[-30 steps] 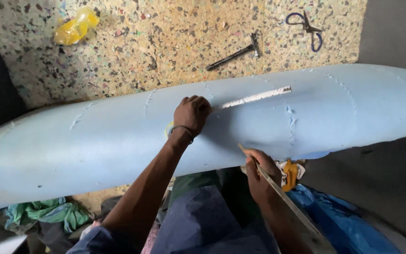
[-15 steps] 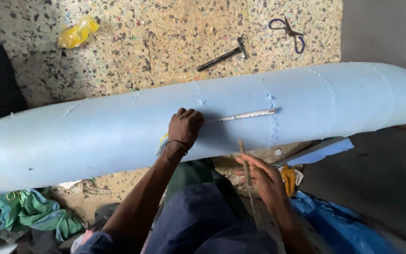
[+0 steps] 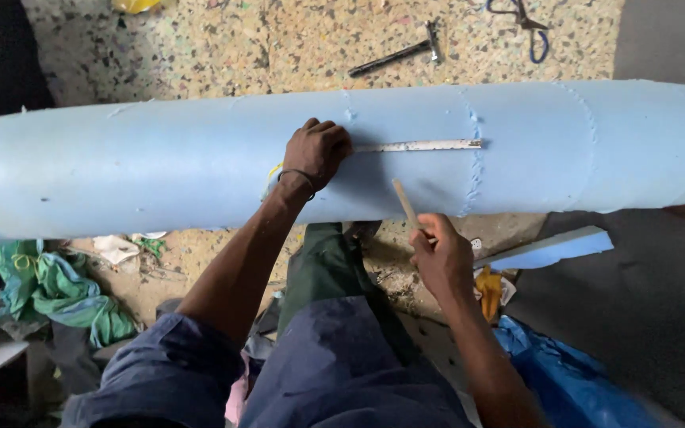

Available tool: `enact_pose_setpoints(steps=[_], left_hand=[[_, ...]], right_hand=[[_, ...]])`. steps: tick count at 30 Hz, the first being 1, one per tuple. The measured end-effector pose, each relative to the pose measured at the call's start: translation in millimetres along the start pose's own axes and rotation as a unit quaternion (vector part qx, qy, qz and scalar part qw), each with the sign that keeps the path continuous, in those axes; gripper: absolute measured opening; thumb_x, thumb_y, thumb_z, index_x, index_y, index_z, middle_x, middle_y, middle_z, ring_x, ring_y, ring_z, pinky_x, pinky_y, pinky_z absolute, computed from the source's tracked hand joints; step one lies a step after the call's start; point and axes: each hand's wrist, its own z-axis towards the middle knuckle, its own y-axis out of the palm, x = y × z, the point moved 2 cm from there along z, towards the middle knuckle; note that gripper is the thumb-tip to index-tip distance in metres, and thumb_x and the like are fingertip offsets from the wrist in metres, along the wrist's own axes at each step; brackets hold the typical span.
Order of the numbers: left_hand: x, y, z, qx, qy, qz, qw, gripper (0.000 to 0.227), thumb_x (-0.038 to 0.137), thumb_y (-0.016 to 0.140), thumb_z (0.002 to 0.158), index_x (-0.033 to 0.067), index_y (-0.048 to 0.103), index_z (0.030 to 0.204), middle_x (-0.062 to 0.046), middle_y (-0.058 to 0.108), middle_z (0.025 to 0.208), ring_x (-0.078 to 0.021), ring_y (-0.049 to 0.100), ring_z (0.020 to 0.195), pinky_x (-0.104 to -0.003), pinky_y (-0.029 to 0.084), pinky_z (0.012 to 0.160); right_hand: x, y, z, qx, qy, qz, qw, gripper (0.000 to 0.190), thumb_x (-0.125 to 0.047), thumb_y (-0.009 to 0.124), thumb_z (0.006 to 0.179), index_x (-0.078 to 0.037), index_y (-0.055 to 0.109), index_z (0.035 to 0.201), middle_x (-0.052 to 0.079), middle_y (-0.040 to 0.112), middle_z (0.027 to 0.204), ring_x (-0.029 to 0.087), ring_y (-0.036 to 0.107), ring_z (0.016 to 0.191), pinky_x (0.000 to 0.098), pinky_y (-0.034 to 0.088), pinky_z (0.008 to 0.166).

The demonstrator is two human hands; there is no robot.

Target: Measuring and marking intervals on a foam bolster using a flexible metal ruler and a marking stick

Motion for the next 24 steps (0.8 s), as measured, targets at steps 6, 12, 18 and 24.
enact_pose_setpoints(steps=[6,12,18,24], left_hand=[[-15,27,4,0.021,0.018,0.003,1.0,0.015,0.038,0.087,0.099,0.0276,0.076,0.101,0.004,0.075,0.098,-0.0325,0.073,0.105,-0.048,0.064,0.088],[-4,18,5,0.015,0.017,-0.001,1.0,0.011,0.032,0.085,0.1,0.025,0.077,0.101,0.004,0.076,0.097,-0.0312,0.073,0.105,-0.047,0.064,0.089],[-3,16,8,0.003,0.015,0.002,1.0,0.011,0.034,0.084,0.101,0.0254,0.077,0.103,0.003,0.076,0.098,-0.0318,0.072,0.104,-0.047,0.064,0.085],[-3,18,9,-0.004,0.006,0.013,1.0,0.011,0.034,0.086,0.102,0.0257,0.08,0.104,0.003,0.077,0.098,-0.031,0.074,0.105,-0.045,0.065,0.086]], right_hand=[[-15,58,33,0.096,-0.107,-0.147,0.979,0.016,-0.023,0.074,0.104,-0.018,0.066,0.116,0.012,0.077,0.096,0.045,0.081,0.091,0.0671,0.066,0.078],[-40,69,49,0.011,-0.137,-0.197,0.971,0.022,-0.027,0.068,0.11,-0.018,0.059,0.127,0.013,0.083,0.099,0.043,0.085,0.094,0.0651,0.067,0.078],[-61,76,50,-0.001,-0.131,-0.183,0.974,0.02,-0.021,0.065,0.11,-0.014,0.059,0.128,0.019,0.083,0.097,0.049,0.084,0.096,0.0694,0.065,0.082],[-58,80,55,0.006,-0.134,-0.225,0.965,0.021,-0.024,0.064,0.11,-0.015,0.057,0.127,0.017,0.084,0.097,0.047,0.084,0.095,0.0675,0.065,0.08]])
